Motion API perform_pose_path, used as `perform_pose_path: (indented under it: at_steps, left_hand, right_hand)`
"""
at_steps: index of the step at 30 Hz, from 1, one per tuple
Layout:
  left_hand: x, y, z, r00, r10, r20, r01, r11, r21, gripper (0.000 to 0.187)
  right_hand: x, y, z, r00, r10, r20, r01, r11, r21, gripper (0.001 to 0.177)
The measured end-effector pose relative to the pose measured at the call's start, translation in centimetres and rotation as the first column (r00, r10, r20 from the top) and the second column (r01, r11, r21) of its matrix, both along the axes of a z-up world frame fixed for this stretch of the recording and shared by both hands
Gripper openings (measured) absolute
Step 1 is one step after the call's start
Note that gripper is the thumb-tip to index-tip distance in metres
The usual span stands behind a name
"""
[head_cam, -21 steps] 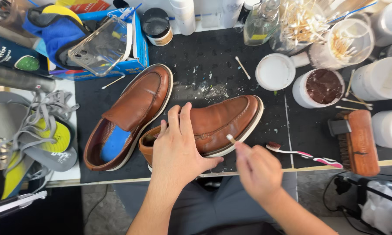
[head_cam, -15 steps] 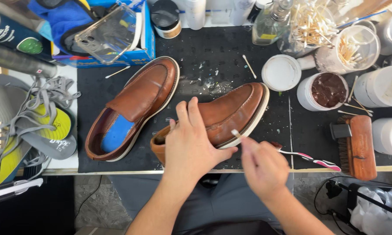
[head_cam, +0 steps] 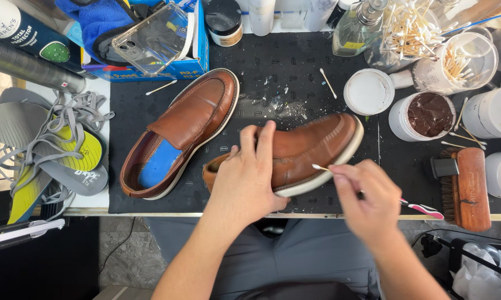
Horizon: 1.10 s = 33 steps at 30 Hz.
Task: The person cleans a pair of brown leather loafers using a toothbrush and a brown paste. They repeatedly apply the paste to the soles and edges of the shoes, rotating them to access different areas.
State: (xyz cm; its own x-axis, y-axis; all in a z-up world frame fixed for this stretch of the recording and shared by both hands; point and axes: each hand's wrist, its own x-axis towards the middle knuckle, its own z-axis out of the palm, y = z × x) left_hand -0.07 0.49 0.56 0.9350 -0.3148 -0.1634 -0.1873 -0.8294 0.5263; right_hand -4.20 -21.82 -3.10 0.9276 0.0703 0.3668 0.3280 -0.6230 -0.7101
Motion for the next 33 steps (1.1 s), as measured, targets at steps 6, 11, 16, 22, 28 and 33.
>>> perform_pose_path:
  at_steps: [6, 11, 16, 22, 28, 33]
  left_hand:
    - [2.7, 0.2, -0.4, 0.937, -0.349, 0.006, 0.349, 0.937, 0.011, 0.136]
    - [3.7, -0.7, 0.0, 0.898, -0.427, -0.102, 0.43, 0.903, 0.014, 0.135]
    - [3.8, -0.5, 0.1, 0.905, -0.417, -0.091, 0.413, 0.909, -0.055, 0.136]
    - [3.6, -0.1, -0.2, 0.917, -0.4, -0.012, 0.394, 0.908, -0.145, 0.142]
    - [3.3, -0.1, -0.4, 0.918, -0.393, -0.041, 0.385, 0.913, -0.135, 0.142]
    - [3.7, 0.0, -0.2, 0.914, -0.405, -0.003, 0.4, 0.905, -0.147, 0.142]
  right_hand:
    - [2.5, -4.1, 3.7, 0.933, 0.36, -0.022, -0.357, 0.914, -0.191, 0.015]
    - [5.0, -3.8, 4.3, 0.824, 0.554, -0.119, -0.567, 0.803, -0.184, 0.008]
    - [7.3, -0.6, 3.9, 0.763, 0.632, -0.138, -0.646, 0.738, -0.194, 0.004]
    - [7.7, -0.1, 5.1, 0.756, 0.639, -0.14, -0.652, 0.716, -0.25, 0.007]
    - [7.4, 0.6, 5.0, 0.772, 0.624, -0.123, -0.626, 0.712, -0.317, 0.007]
    - [7.6, 0.2, 5.7, 0.742, 0.659, -0.118, -0.662, 0.695, -0.281, 0.016]
